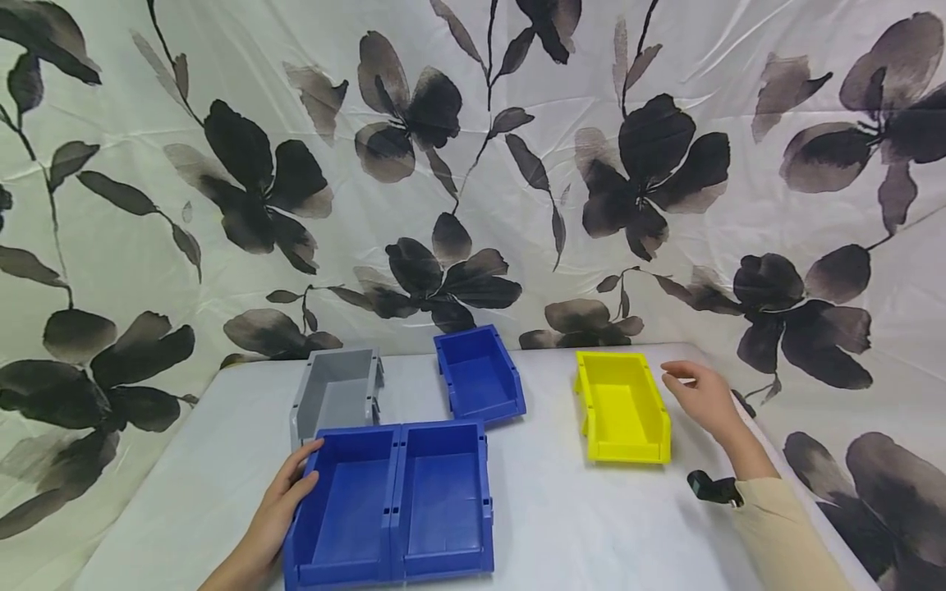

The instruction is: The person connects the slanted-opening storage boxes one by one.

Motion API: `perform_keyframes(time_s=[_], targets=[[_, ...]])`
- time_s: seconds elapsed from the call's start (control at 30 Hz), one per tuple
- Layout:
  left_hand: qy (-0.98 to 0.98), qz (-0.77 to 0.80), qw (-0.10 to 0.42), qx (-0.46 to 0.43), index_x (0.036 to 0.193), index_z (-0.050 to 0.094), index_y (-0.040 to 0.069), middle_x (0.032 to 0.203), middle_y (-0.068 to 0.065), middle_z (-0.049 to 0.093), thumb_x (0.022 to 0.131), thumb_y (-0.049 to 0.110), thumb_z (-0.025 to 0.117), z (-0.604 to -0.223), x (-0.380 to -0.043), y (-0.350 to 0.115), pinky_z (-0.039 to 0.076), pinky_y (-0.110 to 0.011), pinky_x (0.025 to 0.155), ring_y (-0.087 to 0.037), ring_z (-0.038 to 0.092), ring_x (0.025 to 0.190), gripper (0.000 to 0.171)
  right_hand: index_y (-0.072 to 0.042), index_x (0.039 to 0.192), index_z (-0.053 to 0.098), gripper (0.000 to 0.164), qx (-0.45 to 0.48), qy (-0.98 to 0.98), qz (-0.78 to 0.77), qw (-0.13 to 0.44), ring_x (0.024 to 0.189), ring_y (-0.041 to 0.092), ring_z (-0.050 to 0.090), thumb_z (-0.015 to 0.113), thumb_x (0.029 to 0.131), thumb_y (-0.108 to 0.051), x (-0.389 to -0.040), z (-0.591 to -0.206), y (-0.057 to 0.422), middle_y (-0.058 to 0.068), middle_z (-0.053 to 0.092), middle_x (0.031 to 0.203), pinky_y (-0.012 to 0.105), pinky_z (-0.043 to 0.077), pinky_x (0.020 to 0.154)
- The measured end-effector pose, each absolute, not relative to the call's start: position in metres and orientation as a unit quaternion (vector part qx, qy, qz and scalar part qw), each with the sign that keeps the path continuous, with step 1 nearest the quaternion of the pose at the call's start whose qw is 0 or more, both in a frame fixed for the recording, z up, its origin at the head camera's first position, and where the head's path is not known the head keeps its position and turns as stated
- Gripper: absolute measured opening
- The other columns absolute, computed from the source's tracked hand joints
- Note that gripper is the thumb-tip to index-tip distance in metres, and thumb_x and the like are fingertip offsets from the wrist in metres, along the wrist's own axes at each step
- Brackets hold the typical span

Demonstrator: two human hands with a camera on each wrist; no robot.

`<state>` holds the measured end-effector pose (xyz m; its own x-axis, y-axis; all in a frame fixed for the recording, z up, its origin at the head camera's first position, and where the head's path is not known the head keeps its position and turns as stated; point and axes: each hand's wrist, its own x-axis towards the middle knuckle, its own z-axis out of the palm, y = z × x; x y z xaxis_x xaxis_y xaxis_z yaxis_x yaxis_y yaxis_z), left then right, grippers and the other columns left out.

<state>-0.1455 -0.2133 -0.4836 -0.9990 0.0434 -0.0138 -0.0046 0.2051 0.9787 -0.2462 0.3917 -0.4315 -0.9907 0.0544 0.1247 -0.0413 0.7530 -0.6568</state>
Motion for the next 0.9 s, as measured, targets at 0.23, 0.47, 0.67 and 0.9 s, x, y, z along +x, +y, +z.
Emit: perform_keyframes(time_s=[0.23,0.47,0.67,0.9], targets=[[0.775,0.632,0.024,0.006,0.15,0.032,0.019,0.146,-0.019,0.034,0.105,0.023,0.044,-0.485,-0.146,-0.214,0.035,-0.05,0.098,-0.037,0.036,0.13,0.047,0.001,0.142,0.043,0.06,-0.057,-0.899,0.433,0.039,0.105,0.038,0.056,0.047,0.101,-0.043,-0.245,-0.457,0.391,0.027,0.049,0.13,0.032,0.054,0.076],[0.78,0.626,0.02,0.014,0.149,0.032,0.02,0.148,-0.02,0.034,0.105,0.023,0.043,-0.485,-0.147,-0.215,0.028,-0.056,0.101,-0.037,0.034,0.131,0.046,-0.004,0.144,0.043,0.077,-0.097,-0.871,0.48,0.035,0.098,0.032,0.051,0.051,0.092,-0.061,-0.258,-0.481,0.397,0.022,0.05,0.122,0.027,0.051,0.065],[0.781,0.624,0.014,0.02,0.15,0.033,0.019,0.146,-0.02,0.036,0.105,0.023,0.044,-0.486,-0.147,-0.216,0.03,-0.055,0.1,-0.037,0.036,0.13,0.047,-0.008,0.146,0.041,0.07,-0.141,-0.844,0.517,0.024,0.094,0.024,0.047,0.054,0.094,-0.054,-0.254,-0.47,0.381,0.013,0.049,0.116,0.023,0.047,0.065],[0.779,0.627,0.013,0.016,0.149,0.034,0.019,0.146,-0.02,0.036,0.104,0.023,0.044,-0.488,-0.146,-0.217,0.035,-0.049,0.097,-0.037,0.039,0.128,0.046,-0.009,0.15,0.035,0.067,-0.142,-0.811,0.568,0.015,0.09,0.018,0.048,0.059,0.096,-0.041,-0.251,-0.464,0.369,0.008,0.048,0.109,0.017,0.046,0.071]])
